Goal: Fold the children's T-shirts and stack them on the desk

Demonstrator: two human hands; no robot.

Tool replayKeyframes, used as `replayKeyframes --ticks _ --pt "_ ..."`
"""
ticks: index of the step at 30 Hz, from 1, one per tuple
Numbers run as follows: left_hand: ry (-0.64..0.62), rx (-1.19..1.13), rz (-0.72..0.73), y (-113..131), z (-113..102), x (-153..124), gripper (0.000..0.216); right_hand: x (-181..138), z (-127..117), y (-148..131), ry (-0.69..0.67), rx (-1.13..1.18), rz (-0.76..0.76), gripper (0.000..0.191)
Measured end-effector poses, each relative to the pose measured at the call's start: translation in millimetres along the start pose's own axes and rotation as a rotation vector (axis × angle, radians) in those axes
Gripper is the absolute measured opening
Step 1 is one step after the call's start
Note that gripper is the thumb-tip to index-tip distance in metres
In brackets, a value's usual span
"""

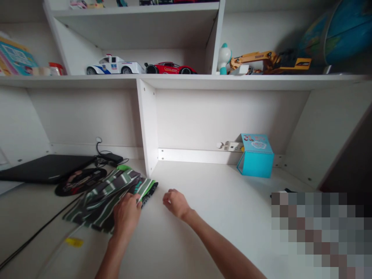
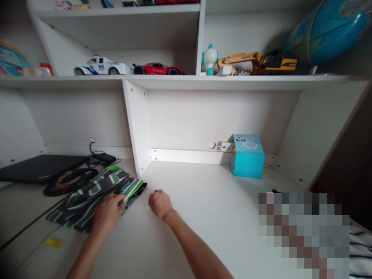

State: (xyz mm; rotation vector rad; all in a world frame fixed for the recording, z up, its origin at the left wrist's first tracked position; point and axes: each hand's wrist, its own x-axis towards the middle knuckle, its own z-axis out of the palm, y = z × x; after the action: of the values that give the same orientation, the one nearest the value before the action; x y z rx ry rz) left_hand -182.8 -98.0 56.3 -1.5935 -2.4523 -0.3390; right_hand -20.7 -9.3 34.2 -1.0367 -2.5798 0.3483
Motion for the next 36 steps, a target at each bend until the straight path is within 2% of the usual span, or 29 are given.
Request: replayKeyframes --ticks 4,9,13,16,21,25,27,30,32,34,36 --pt "0.021 0.013 -0.049 -8.2 8.1 -0.2 0.020 34.1 30.9 -40.4 0.037 0.007 -0.142 0.016" --pt "0.054 0.018 -0.027 -15.8 13.3 3.4 0.019 44.6 55.7 -57.6 0.096 -0.023 -0.149 0.018" --pt "0.070 -0.009 -0.010 -17.8 13.3 3.7 0.019 47.1 58.2 -60.1 0.145 -0.038 -0.149 0.019" --pt "0.045 -0.051 -0.028 -19.0 11.0 5.7 0.020 45.7 48.3 -63.0 0.186 -0.037 -0.161 0.014" --pt "0.074 -0.156 -0.090 -25.9 -8.2 19.3 0.024 39.8 7.0 -70.2 0.310 -0.028 -0.194 0.011" --pt "0.168 -0.174 -0.146 -33.4 -32.9 32.3 0.027 35.2 -42.1 -71.2 0.394 -0.025 -0.241 0.012" --pt "0.148 -0.178 -0.180 -39.5 -37.1 36.3 0.030 31.5 -70.6 -68.4 0.468 -0.016 -0.241 0.013" --pt "0.032 -0.187 -0.188 -50.2 -25.6 38.7 0.032 23.3 -114.7 -59.5 0.630 0.040 -0.171 0.013" --pt "-0.069 -0.194 -0.187 -54.4 -12.0 38.5 0.029 17.1 -139.8 -51.0 0.671 0.047 -0.112 0.013" --pt "-0.108 -0.176 -0.208 -53.2 -2.7 37.5 0.030 11.5 -156.8 -41.2 0.606 -0.028 -0.068 0.013" --pt "-0.016 -0.152 -0.223 -45.0 -2.9 35.9 0.034 7.2 -164.7 -30.3 0.489 -0.137 -0.008 0.015"
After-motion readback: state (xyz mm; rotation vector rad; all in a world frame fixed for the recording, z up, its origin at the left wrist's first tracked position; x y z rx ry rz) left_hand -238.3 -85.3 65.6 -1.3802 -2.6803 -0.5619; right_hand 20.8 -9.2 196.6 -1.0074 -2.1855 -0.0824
